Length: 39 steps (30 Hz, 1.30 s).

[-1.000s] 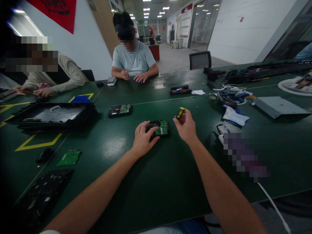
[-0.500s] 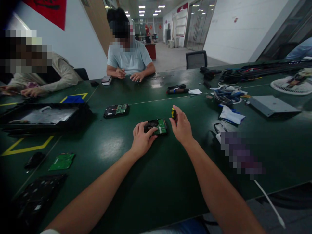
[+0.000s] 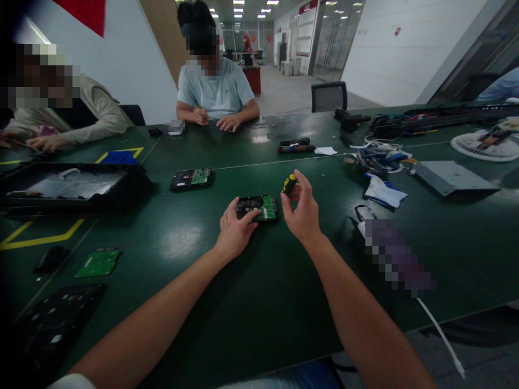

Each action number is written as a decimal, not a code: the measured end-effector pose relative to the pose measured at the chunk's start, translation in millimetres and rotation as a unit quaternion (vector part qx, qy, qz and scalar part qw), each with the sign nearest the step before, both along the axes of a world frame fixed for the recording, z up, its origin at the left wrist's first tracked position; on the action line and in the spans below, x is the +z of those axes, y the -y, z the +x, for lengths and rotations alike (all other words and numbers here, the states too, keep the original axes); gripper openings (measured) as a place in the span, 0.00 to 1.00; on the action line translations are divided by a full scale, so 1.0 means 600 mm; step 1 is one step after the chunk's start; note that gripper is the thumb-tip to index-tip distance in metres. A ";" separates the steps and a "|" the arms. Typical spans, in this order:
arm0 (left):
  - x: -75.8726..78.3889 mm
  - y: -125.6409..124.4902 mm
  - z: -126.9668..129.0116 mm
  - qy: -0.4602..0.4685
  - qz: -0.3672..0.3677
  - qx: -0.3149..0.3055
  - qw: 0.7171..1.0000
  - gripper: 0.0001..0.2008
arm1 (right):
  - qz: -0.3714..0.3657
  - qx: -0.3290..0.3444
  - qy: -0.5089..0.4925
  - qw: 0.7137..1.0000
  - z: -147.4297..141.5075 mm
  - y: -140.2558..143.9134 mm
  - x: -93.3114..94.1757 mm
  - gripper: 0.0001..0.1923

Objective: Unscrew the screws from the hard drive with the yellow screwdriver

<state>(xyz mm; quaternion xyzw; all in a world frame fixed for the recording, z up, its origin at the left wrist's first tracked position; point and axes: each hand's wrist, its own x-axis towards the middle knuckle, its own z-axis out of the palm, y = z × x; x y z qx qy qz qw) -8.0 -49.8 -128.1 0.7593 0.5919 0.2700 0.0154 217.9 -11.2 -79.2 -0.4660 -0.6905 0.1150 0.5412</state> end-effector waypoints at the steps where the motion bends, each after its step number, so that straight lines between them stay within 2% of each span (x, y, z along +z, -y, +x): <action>1: 0.000 -0.003 -0.005 0.000 0.000 -0.012 1.000 0.22 | -0.003 0.004 -0.002 1.000 -0.001 0.001 0.001 0.37; 6: 0.000 -0.015 -0.019 0.005 -0.002 -0.061 0.998 0.23 | -0.004 0.016 -0.016 1.000 -0.007 0.006 0.000 0.36; 16: -0.002 -0.013 -0.011 0.007 -0.036 -0.024 0.999 0.24 | -0.005 0.025 -0.021 0.999 -0.016 0.008 -0.004 0.35; 34: -0.003 -0.011 -0.016 0.004 -0.028 -0.039 0.999 0.24 | 0.015 0.025 0.022 0.999 -0.018 0.004 -0.004 0.33; 39: -0.002 -0.011 -0.015 0.004 -0.026 -0.034 0.999 0.23 | -0.006 0.064 -0.006 0.998 -0.024 0.007 0.000 0.32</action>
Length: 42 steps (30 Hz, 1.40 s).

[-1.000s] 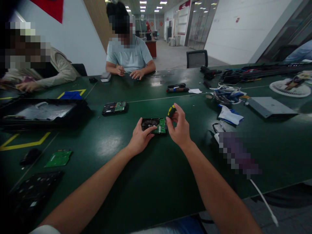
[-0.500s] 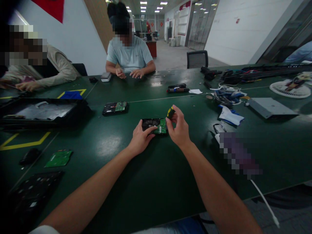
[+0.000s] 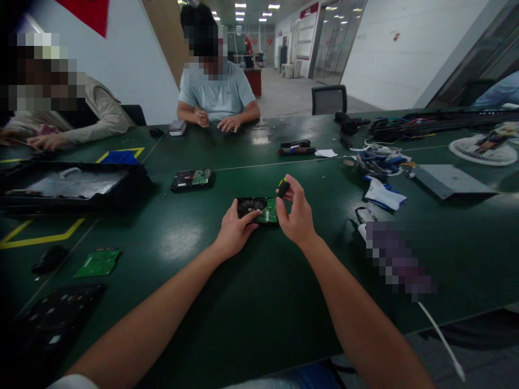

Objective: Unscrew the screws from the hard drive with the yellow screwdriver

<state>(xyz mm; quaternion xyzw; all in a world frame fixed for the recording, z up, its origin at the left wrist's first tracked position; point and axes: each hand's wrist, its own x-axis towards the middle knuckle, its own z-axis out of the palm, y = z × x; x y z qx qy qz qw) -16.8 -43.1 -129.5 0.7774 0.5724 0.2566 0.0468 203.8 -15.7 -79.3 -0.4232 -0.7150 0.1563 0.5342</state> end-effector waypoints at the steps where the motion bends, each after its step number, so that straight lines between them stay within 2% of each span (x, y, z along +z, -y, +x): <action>1: 0.000 0.000 0.000 0.000 0.000 0.001 1.000 0.23 | -0.006 0.009 -0.008 1.000 -0.001 0.001 0.001 0.32; 4: 0.000 0.001 -0.001 -0.001 0.003 -0.001 1.000 0.23 | -0.009 0.000 -0.015 1.000 0.000 0.001 0.001 0.31; 9: 0.000 0.001 -0.001 0.001 0.008 -0.006 1.000 0.24 | 0.047 -0.064 0.031 0.996 0.003 -0.003 0.000 0.30; 17: 0.000 0.001 -0.001 -0.004 0.002 -0.004 1.000 0.23 | 0.001 -0.006 0.019 1.000 0.008 0.004 0.005 0.31; 23: -0.001 0.000 -0.003 -0.002 0.004 -0.009 1.000 0.24 | 0.067 -0.053 0.060 0.995 0.013 -0.007 -0.006 0.32; 28: -0.001 -0.002 -0.003 -0.003 -0.013 -0.011 1.000 0.24 | 0.118 -0.055 0.069 0.989 0.014 -0.015 -0.012 0.33; 32: 0.002 -0.001 -0.002 -0.004 -0.025 -0.005 1.000 0.24 | 0.118 -0.024 0.062 0.991 0.011 -0.014 -0.010 0.31; 38: 0.006 0.000 -0.001 -0.004 -0.022 -0.009 1.000 0.24 | 0.150 -0.073 0.067 0.984 0.010 -0.013 -0.012 0.32; 42: 0.004 0.000 -0.001 -0.005 -0.024 -0.008 1.000 0.24 | 0.149 -0.074 0.068 0.984 0.008 -0.012 -0.015 0.33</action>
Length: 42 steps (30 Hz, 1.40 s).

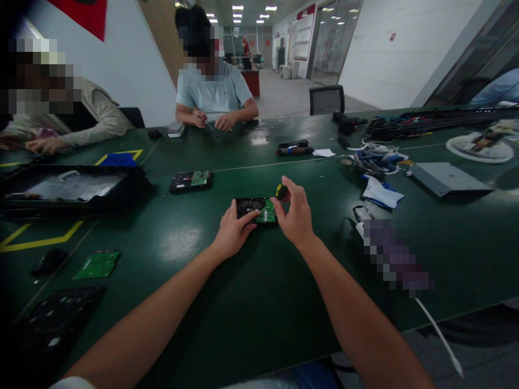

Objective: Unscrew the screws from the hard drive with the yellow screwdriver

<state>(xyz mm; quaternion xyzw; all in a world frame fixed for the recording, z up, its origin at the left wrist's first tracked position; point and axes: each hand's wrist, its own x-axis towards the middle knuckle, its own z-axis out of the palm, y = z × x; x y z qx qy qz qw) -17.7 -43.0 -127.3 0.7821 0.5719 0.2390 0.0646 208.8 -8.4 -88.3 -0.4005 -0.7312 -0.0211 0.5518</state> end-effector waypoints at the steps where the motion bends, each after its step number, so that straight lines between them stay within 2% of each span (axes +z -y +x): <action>1: -0.001 0.000 0.000 0.001 0.000 0.001 1.000 0.24 | -0.008 0.009 -0.003 1.000 -0.001 0.000 0.000 0.34; 6: -0.002 0.000 0.000 0.004 0.000 0.000 1.000 0.24 | -0.038 0.052 -0.028 0.998 -0.003 0.001 -0.001 0.33; 13: -0.002 -0.001 -0.001 0.001 0.004 -0.005 1.000 0.24 | 0.001 -0.009 -0.008 1.000 -0.002 -0.001 -0.003 0.33; 20: 0.000 0.001 0.000 -0.002 0.005 -0.002 1.000 0.23 | -0.031 0.028 -0.011 0.999 -0.003 0.001 -0.001 0.34; 26: 0.001 0.001 -0.001 -0.001 0.003 -0.002 1.000 0.24 | 0.000 -0.014 0.004 1.000 -0.004 0.001 -0.002 0.34; 33: 0.001 0.001 0.000 0.000 0.002 -0.003 1.000 0.24 | -0.047 0.040 -0.028 0.998 -0.006 0.002 0.001 0.33; 38: 0.003 0.001 -0.001 0.000 0.002 -0.003 1.000 0.24 | -0.013 -0.003 -0.015 1.000 -0.005 -0.001 -0.005 0.33; 42: 0.004 0.001 -0.001 0.002 -0.001 -0.004 1.000 0.24 | -0.004 -0.006 0.006 1.000 -0.004 0.000 -0.004 0.33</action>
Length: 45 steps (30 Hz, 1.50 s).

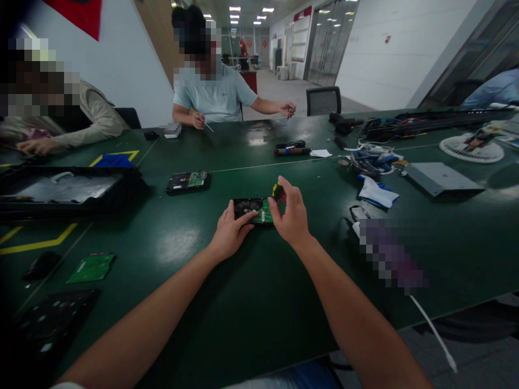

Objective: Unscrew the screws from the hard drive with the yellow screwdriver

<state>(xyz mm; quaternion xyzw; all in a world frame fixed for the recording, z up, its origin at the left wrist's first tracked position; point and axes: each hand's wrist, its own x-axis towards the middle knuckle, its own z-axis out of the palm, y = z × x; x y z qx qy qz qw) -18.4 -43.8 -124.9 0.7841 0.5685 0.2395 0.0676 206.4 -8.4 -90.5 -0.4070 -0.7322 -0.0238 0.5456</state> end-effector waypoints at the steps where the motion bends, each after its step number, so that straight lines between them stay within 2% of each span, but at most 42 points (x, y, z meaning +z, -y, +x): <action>1: 0.000 0.000 0.000 -0.001 -0.001 0.001 1.000 0.23 | -0.003 0.004 0.000 1.000 0.000 0.000 0.001 0.33; 5: -0.001 -0.001 0.002 -0.003 -0.003 0.009 1.000 0.23 | -0.016 0.020 -0.014 1.000 -0.002 0.001 0.002 0.33; 11: -0.001 -0.001 0.002 -0.003 0.002 0.005 1.000 0.24 | 0.015 -0.005 0.003 1.000 -0.002 0.000 0.002 0.34; 17: -0.003 -0.002 0.001 0.000 -0.002 0.006 1.000 0.23 | -0.016 0.029 -0.013 0.999 -0.001 0.001 0.003 0.33; 23: 0.000 0.000 0.001 -0.001 0.001 0.003 1.000 0.24 | 0.007 -0.015 0.011 1.000 -0.001 0.003 0.005 0.33; 30: -0.002 -0.001 0.000 0.002 0.002 0.004 1.000 0.24 | -0.013 0.022 -0.008 1.000 -0.001 0.001 0.004 0.33; 35: -0.003 -0.003 0.000 -0.004 0.001 0.002 1.000 0.24 | 0.008 -0.008 -0.002 1.000 -0.001 0.001 0.003 0.33; 41: -0.003 -0.002 0.001 0.001 0.000 0.007 1.000 0.24 | -0.006 0.010 -0.005 1.000 -0.001 0.003 0.005 0.33; 45: -0.002 -0.001 0.000 0.003 0.000 0.003 1.000 0.23 | 0.010 -0.008 -0.004 1.000 0.000 0.002 0.004 0.33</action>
